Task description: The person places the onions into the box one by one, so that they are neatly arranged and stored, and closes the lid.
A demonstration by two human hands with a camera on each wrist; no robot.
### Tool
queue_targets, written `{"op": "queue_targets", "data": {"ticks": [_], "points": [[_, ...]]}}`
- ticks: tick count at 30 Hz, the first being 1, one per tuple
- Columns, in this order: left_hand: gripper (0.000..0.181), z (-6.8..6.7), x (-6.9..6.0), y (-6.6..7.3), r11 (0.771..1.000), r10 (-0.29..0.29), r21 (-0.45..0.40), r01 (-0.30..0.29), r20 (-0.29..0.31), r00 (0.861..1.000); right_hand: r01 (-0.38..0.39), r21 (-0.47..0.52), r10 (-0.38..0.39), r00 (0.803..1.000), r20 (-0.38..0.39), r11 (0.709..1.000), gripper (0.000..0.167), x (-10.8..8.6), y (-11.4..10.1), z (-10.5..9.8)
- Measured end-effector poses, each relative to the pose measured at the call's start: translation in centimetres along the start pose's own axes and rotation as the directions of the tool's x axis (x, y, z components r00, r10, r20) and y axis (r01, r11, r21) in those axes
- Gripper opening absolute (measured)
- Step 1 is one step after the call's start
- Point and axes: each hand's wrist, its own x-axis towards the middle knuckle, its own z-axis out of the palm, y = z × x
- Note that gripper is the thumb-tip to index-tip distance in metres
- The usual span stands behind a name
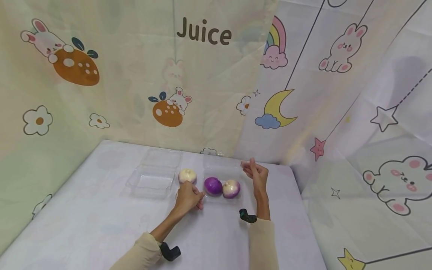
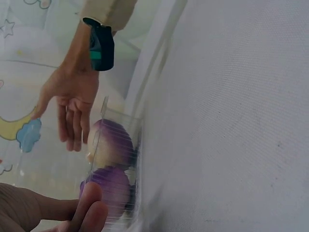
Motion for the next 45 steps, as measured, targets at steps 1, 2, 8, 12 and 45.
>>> {"op": "queue_targets", "data": {"ticks": [1,2,8,12,45], "points": [[0.025,0.0,0.0,0.0,1.0,0.001,0.002,-0.001,-0.001,1.0,0.003,-0.002,-0.003,1.0,-0.004,1.0,0.068,-0.1,0.0,0.0],[0.025,0.0,0.0,0.0,1.0,0.004,0.004,-0.004,-0.002,1.0,0.003,-0.001,-0.003,1.0,-0.011,1.0,0.068,-0.2,0.0,-0.1],[0.026,0.0,-0.1,0.1,1.0,-0.007,0.005,0.007,0.001,1.0,0.001,0.008,0.0,0.999,-0.033,1.0,0.062,-0.9,0.1,-0.4],[0.025,0.1,0.0,0.0,1.0,-0.006,-0.001,0.006,0.005,1.0,0.024,-0.007,-0.024,1.0,-0.005,1.0,0.054,-1.3,0.4,-0.6],[0.017,0.4,-0.6,-0.1,1.0,0.007,-0.024,-0.008,-0.022,1.0,0.083,-0.101,-0.073,0.992,0.104,0.991,0.044,-4.6,1.8,-1.2]]}}
